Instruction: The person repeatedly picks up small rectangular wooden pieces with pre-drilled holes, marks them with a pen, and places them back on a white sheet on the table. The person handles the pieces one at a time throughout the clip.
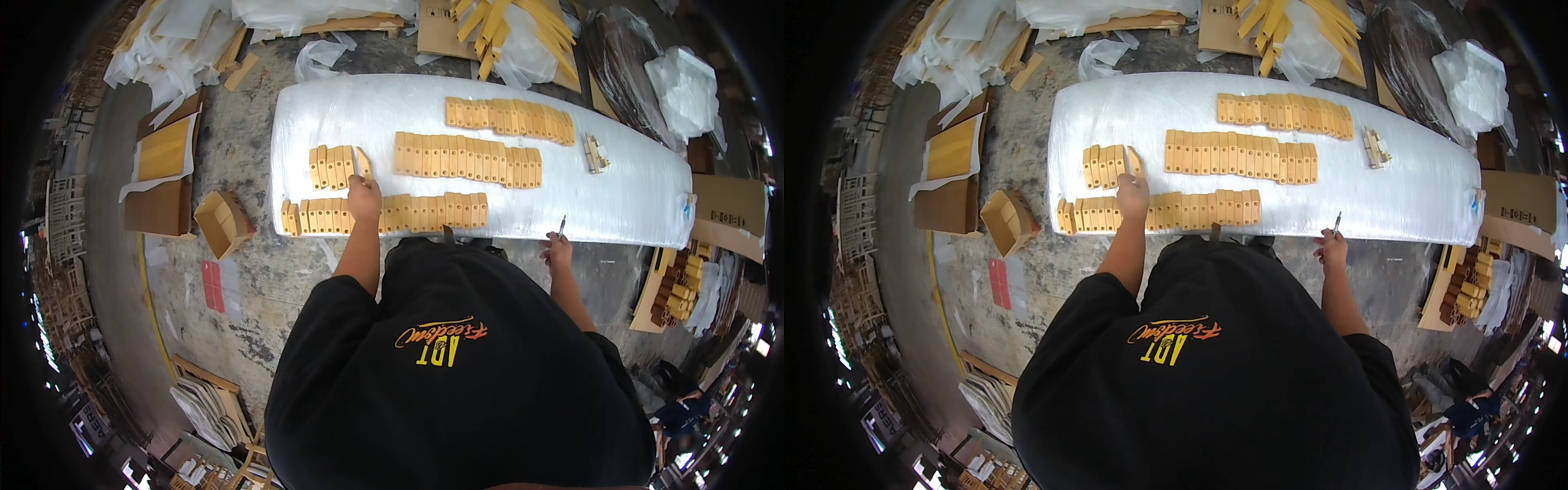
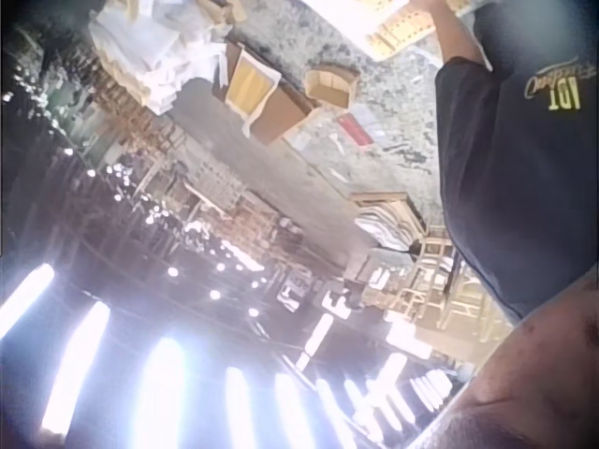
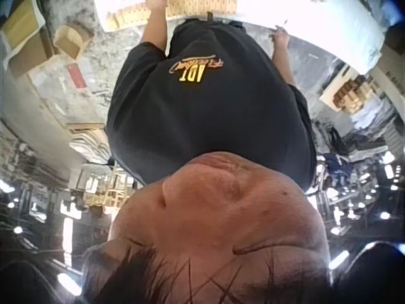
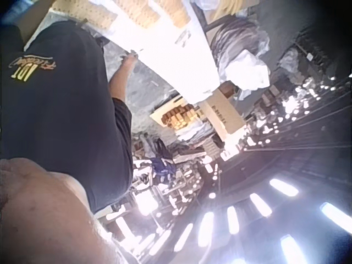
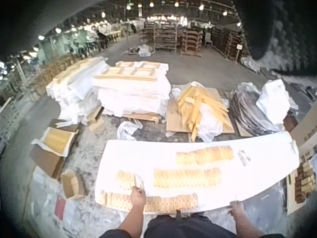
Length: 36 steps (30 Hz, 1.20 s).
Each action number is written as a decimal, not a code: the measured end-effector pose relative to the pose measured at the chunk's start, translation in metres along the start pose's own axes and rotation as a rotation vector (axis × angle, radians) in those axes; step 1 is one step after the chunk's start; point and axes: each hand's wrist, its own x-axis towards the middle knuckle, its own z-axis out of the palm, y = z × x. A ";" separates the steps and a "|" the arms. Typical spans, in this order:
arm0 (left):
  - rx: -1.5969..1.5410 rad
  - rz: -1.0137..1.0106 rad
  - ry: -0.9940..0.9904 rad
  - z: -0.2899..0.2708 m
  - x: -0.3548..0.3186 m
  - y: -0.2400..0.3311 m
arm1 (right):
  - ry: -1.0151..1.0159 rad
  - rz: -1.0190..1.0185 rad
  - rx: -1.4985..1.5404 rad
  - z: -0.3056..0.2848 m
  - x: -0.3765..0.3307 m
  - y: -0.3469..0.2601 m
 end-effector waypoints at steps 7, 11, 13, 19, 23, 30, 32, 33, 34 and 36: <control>0.098 -0.165 -0.093 0.004 0.012 0.026 | -0.011 -0.008 -0.053 -0.002 0.001 -0.007; 0.240 -0.096 -0.278 -0.001 0.030 0.037 | -0.034 -0.027 -0.113 -0.007 -0.009 -0.014; 0.152 -0.017 -0.313 -0.011 0.041 0.034 | -0.077 -0.065 -0.186 -0.002 -0.020 -0.027; -1.097 -0.023 -0.875 -0.065 -0.008 0.064 | -0.528 -0.483 -0.130 0.042 -0.089 -0.100; -1.292 0.121 -1.073 -0.105 -0.072 0.109 | -0.610 -0.937 -0.425 0.075 -0.169 -0.184; -1.098 0.393 -0.877 -0.129 -0.097 0.150 | -0.436 -1.095 -0.655 0.076 -0.202 -0.224; -1.013 0.434 -0.848 -0.135 -0.100 0.150 | -0.468 -1.070 -0.636 0.071 -0.206 -0.228; -0.966 0.444 -0.831 -0.139 -0.104 0.153 | -0.484 -1.053 -0.630 0.068 -0.206 -0.229; -0.919 0.453 -0.815 -0.143 -0.109 0.156 | -0.502 -1.085 -0.623 0.066 -0.205 -0.228; -0.812 0.525 -0.726 -0.147 -0.117 0.159 | -0.537 -1.150 -0.609 0.061 -0.199 -0.226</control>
